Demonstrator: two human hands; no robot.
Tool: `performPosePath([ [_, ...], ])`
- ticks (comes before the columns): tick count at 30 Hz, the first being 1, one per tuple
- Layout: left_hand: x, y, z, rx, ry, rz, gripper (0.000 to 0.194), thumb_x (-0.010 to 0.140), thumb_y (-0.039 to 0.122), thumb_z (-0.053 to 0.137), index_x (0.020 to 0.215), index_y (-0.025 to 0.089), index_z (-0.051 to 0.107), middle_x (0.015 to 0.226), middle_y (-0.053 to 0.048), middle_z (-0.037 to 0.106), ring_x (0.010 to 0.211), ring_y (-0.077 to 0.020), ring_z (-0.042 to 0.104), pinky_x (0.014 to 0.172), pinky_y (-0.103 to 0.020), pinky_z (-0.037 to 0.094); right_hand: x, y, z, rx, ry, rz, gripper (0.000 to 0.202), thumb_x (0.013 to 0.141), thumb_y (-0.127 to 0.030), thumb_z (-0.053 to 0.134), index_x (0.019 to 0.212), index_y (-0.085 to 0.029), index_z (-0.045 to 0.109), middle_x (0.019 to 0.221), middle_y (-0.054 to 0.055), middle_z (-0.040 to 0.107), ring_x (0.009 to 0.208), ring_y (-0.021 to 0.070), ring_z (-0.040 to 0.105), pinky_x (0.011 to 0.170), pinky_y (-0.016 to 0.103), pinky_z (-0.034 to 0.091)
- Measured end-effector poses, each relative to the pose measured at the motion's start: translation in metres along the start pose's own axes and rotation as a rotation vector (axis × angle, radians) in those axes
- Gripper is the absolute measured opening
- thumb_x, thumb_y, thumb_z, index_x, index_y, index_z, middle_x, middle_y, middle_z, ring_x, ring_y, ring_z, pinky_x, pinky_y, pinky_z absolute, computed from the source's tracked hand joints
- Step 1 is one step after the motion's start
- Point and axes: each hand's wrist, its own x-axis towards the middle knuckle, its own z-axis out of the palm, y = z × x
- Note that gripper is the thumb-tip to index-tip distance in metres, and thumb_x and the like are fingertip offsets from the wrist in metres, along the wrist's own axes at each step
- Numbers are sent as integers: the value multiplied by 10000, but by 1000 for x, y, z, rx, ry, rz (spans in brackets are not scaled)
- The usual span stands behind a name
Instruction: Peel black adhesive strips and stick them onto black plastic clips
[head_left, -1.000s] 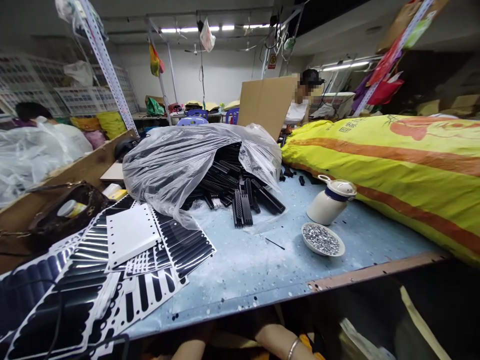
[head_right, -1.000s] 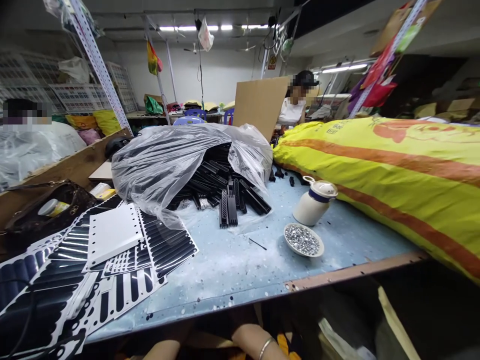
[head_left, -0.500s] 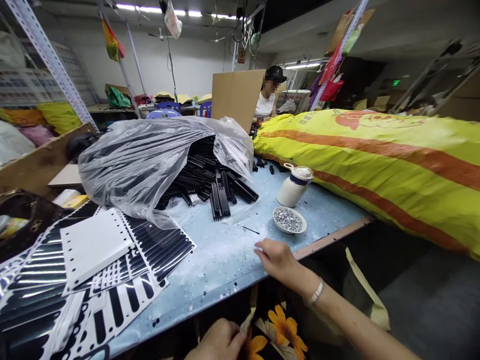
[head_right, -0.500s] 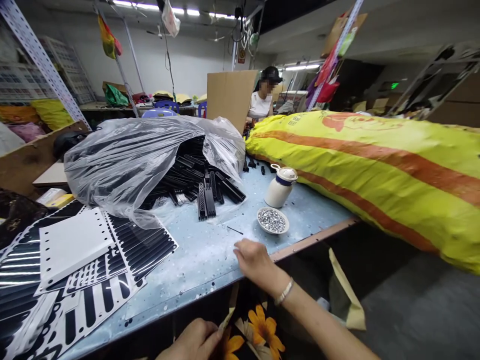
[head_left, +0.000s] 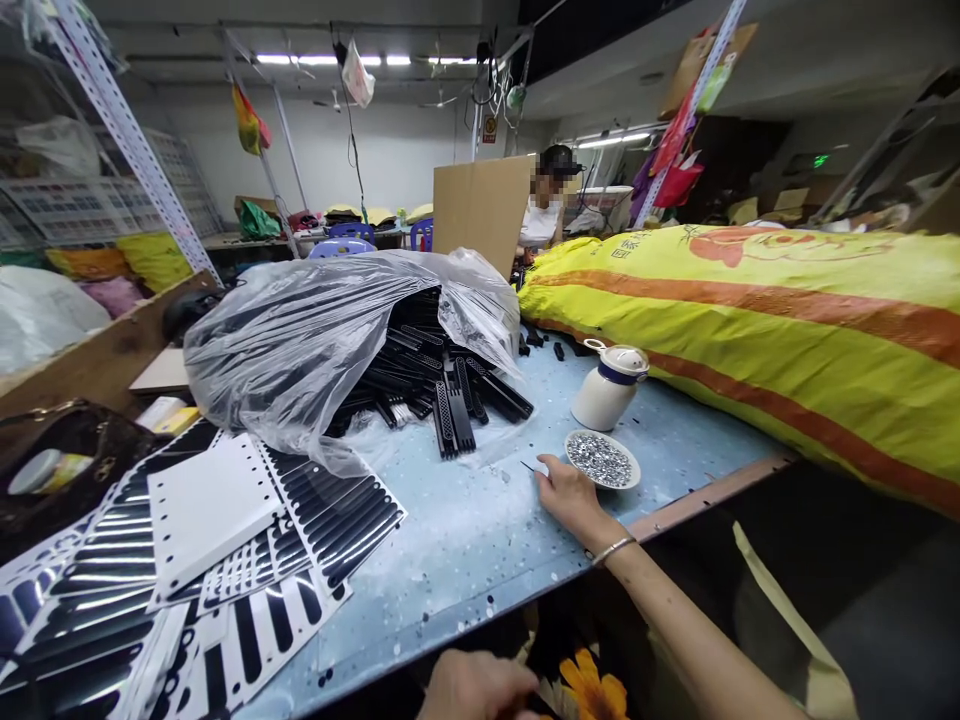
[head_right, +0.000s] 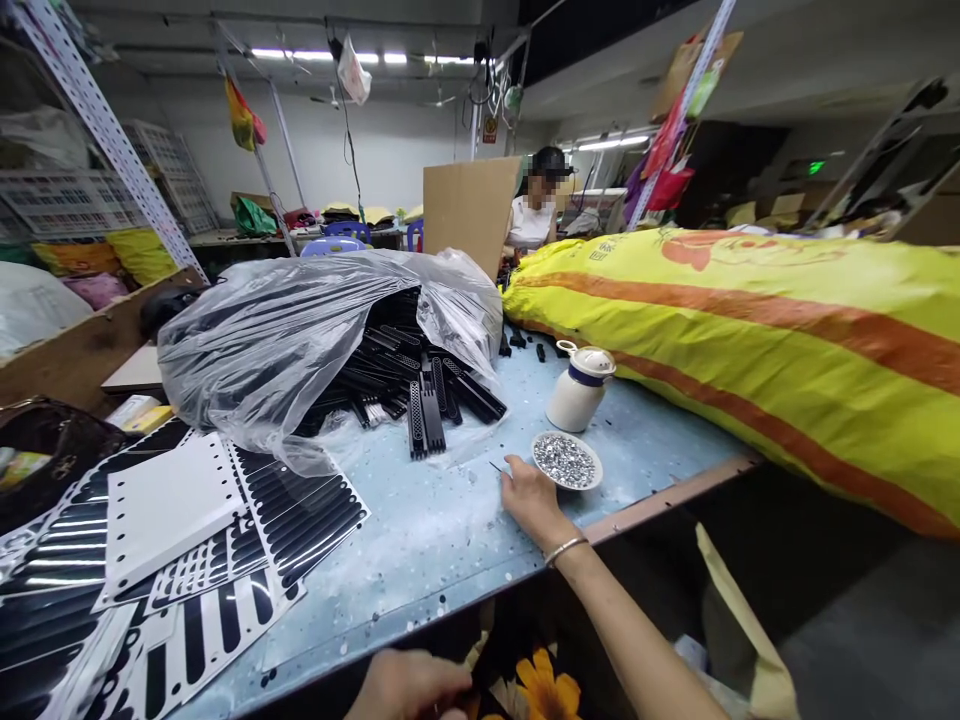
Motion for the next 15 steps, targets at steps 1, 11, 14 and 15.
performPosePath([
  [1,5,6,-15,29,83,63,223,793,326,589,875,249,782,749,-63,727,708,-225,647,681,-303,472,-1,1,2,20,17,0,333,921,-176,481,1201,-109,647,861,119,744,842,264,706,741,319,480],
  [11,168,31,-158,468,661,-189,464,767,587,680,905,144,702,860,-121,728,837,-268,666,660,-291,413,-18,-2,31,188,155,-86,302,874,-256,476,1019,-170,727,903,110,750,748,251,704,661,319,490],
  [14,196,24,-161,515,625,-217,370,757,490,709,886,143,705,890,-125,734,840,-262,670,638,-284,389,-17,1,32,205,163,-78,305,869,-262,477,1016,-179,731,881,96,750,737,247,703,651,314,485],
  [15,199,21,-161,526,608,-223,284,776,414,693,864,145,707,878,-118,735,831,-251,670,632,-280,380,-18,1,31,207,161,-80,304,868,-260,477,1011,-178,733,883,94,750,742,244,704,654,311,486],
])
